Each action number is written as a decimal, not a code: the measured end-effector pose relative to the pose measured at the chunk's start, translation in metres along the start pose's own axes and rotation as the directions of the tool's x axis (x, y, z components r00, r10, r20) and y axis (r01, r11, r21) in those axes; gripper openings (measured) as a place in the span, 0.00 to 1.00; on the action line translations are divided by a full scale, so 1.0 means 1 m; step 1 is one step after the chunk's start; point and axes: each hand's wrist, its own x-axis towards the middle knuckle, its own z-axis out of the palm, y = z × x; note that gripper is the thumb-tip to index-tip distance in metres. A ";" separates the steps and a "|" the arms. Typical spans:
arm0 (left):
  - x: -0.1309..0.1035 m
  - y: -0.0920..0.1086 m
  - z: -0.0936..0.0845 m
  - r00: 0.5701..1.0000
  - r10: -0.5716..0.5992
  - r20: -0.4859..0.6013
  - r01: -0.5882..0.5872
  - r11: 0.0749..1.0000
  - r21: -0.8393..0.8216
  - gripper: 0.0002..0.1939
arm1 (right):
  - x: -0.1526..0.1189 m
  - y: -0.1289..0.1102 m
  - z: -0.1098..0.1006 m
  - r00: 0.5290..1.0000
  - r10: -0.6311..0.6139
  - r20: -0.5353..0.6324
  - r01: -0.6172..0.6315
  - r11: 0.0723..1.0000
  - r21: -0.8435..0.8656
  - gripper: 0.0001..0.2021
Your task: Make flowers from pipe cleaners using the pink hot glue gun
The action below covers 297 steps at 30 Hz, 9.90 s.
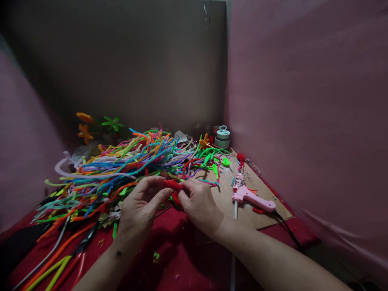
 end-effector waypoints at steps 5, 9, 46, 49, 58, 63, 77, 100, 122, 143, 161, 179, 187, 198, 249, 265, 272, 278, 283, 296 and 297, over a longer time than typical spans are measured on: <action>-0.002 0.005 0.001 0.999 -0.044 -0.018 0.044 0.999 -0.018 0.11 | -0.003 0.004 0.000 0.969 -0.240 -0.059 0.221 0.947 -0.232 0.09; -0.004 0.006 0.000 0.999 -0.026 -0.021 0.025 0.999 -0.022 0.10 | -0.004 0.005 -0.001 0.945 -0.324 -0.033 0.297 0.899 -0.322 0.09; -0.001 -0.002 -0.011 0.985 0.170 0.031 -0.173 0.976 0.132 0.03 | 0.002 0.006 -0.007 0.997 -0.014 0.076 0.001 0.985 0.175 0.09; 0.000 -0.001 -0.010 0.999 0.040 -0.021 -0.039 0.998 0.057 0.04 | 0.002 0.007 -0.005 0.997 0.006 0.077 -0.024 0.973 0.231 0.06; -0.001 0.003 -0.007 0.999 -0.009 -0.051 0.012 0.999 0.053 0.06 | 0.008 0.005 -0.001 0.882 0.320 0.346 -0.470 0.643 0.604 0.05; -0.002 0.003 -0.006 0.999 -0.001 -0.043 0.004 0.998 0.062 0.06 | 0.009 0.006 -0.002 0.879 0.357 0.316 -0.475 0.604 0.640 0.04; -0.004 0.007 -0.005 0.996 0.043 -0.081 -0.037 0.996 0.079 0.05 | 0.011 0.014 -0.005 0.878 0.323 0.354 -0.473 0.465 0.749 0.06; -0.004 0.012 -0.006 0.997 -0.073 -0.037 0.075 0.995 0.067 0.04 | 0.009 0.009 -0.008 0.861 0.336 0.381 -0.506 0.501 0.702 0.07; -0.003 0.004 -0.008 0.998 -0.038 -0.050 0.045 0.987 0.157 0.05 | 0.006 0.013 -0.005 0.893 0.317 0.318 -0.449 0.611 0.652 0.02; 0.005 0.016 -0.015 0.945 0.076 -0.319 -0.060 0.996 0.059 0.06 | 0.013 0.011 -0.010 0.793 0.495 0.355 -0.582 0.445 0.680 0.06; 0.003 -0.003 -0.009 0.996 0.071 -0.056 -0.056 0.971 0.234 0.09 | 0.007 0.008 -0.006 0.914 0.376 0.151 -0.381 0.672 0.635 0.05; -0.002 -0.011 -0.014 0.946 0.324 0.009 -0.304 0.877 0.372 0.04 | -0.005 0.005 -0.002 0.989 0.134 -0.054 -0.109 0.938 0.329 0.03; 0.000 -0.008 -0.018 0.925 0.363 0.114 -0.372 0.796 0.478 0.02 | -0.003 0.005 -0.002 0.987 0.162 -0.010 -0.147 0.919 0.367 0.03; -0.002 -0.006 -0.018 0.948 0.306 0.088 -0.310 0.822 0.477 0.02 | -0.005 0.002 -0.003 0.980 0.192 0.051 -0.193 0.859 0.475 0.02; -0.003 0.012 -0.012 0.936 -0.308 0.173 0.352 0.855 -0.380 0.08 | -0.010 0.005 -0.013 0.779 -0.598 -0.188 0.525 0.787 -0.325 0.11; -0.003 0.014 -0.011 0.939 -0.304 0.162 0.344 0.844 -0.412 0.05 | -0.013 0.003 -0.008 0.840 -0.502 -0.205 0.475 0.864 -0.170 0.10; -0.002 0.013 -0.012 0.938 -0.309 0.154 0.346 0.844 -0.411 0.05 | -0.012 0.003 -0.008 0.874 -0.438 -0.209 0.433 0.898 -0.073 0.10; -0.002 0.013 -0.012 0.939 -0.310 0.149 0.344 0.851 -0.396 0.05 | -0.007 0.003 -0.007 0.909 -0.360 -0.209 0.391 0.910 0.137 0.08; -0.003 0.011 -0.013 0.944 -0.291 0.158 0.330 0.861 -0.386 0.05 | -0.008 0.004 -0.007 0.947 -0.254 -0.195 0.289 0.940 0.181 0.07; -0.002 0.007 -0.012 0.948 -0.235 0.214 0.297 0.895 -0.333 0.04 | -0.004 0.006 -0.009 0.984 -0.123 -0.129 0.147 0.969 0.200 0.09; -0.002 0.007 -0.012 0.948 -0.233 0.216 0.295 0.896 -0.330 0.04 | -0.003 0.005 -0.009 0.985 -0.114 -0.126 0.138 0.969 0.207 0.09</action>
